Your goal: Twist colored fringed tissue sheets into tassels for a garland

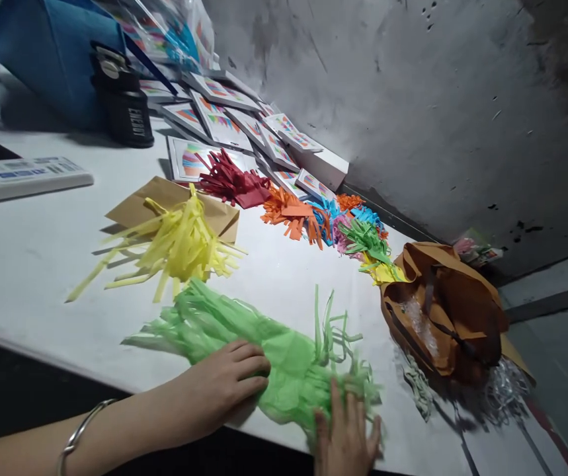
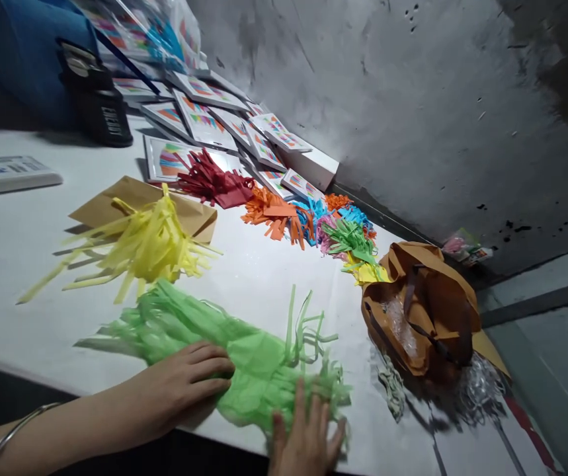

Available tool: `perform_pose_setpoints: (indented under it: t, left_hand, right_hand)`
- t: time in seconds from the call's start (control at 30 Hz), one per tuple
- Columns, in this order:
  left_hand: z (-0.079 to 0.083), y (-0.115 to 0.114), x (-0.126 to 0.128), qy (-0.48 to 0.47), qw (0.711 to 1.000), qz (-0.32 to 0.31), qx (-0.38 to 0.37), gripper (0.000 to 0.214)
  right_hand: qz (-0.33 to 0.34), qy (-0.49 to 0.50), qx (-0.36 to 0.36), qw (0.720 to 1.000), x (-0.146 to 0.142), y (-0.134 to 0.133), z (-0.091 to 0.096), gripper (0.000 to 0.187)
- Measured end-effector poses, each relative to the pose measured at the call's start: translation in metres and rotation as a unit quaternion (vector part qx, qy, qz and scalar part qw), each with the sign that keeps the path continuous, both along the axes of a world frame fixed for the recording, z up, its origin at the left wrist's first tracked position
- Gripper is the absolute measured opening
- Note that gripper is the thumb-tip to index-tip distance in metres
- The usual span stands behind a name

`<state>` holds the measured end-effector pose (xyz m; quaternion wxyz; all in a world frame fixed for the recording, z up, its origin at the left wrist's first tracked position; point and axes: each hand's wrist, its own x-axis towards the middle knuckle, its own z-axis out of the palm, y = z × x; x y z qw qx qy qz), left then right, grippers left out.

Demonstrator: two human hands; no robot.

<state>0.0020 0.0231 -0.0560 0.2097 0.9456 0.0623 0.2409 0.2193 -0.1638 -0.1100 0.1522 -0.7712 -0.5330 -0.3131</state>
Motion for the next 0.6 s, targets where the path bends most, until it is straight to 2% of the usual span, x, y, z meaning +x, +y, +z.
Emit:
perform_pose_setpoints:
  t: [0.1, 0.13, 0.2, 0.23, 0.3, 0.33, 0.43, 0.6]
  left_hand:
    - [0.001, 0.001, -0.003, 0.001, 1.000, -0.002, -0.020, 0.025]
    - [0.001, 0.000, -0.003, 0.001, 1.000, -0.004, -0.024, 0.025]
    - [0.001, -0.001, -0.002, -0.002, 1.000, -0.003, -0.019, 0.024]
    - [0.000, -0.001, -0.002, -0.005, 1.000, -0.002, -0.012, 0.024]
    - [-0.001, -0.002, -0.001, -0.011, 1.000, 0.003, 0.004, 0.025]
    - [-0.002, -0.003, 0.000, -0.014, 1.000, 0.004, 0.010, 0.025]
    - [0.000, -0.004, -0.002, -0.014, 1.000, 0.006, 0.009, 0.025]
    - [0.004, -0.007, -0.009, 0.006, 1.000, 0.014, -0.004, 0.034]
  right_hand:
    - [-0.098, -0.030, 0.089, 0.991, 0.032, -0.026, 0.002, 0.050]
    - [-0.097, -0.041, 0.129, 0.986, 0.035, -0.031, 0.006, 0.048]
    - [-0.035, -0.039, 0.174, 0.983, 0.025, -0.029, 0.017, 0.045]
    - [0.024, -0.012, 0.163, 0.986, 0.012, -0.023, 0.022, 0.044]
    - [0.137, 0.047, 0.096, 0.985, -0.022, -0.004, 0.032, 0.036]
    - [0.171, 0.070, 0.060, 0.981, -0.040, 0.006, 0.035, 0.031]
    - [0.213, 0.111, 0.004, 0.971, -0.072, 0.029, 0.039, 0.025]
    - [0.241, 0.164, 0.030, 0.956, -0.064, 0.028, 0.034, 0.030]
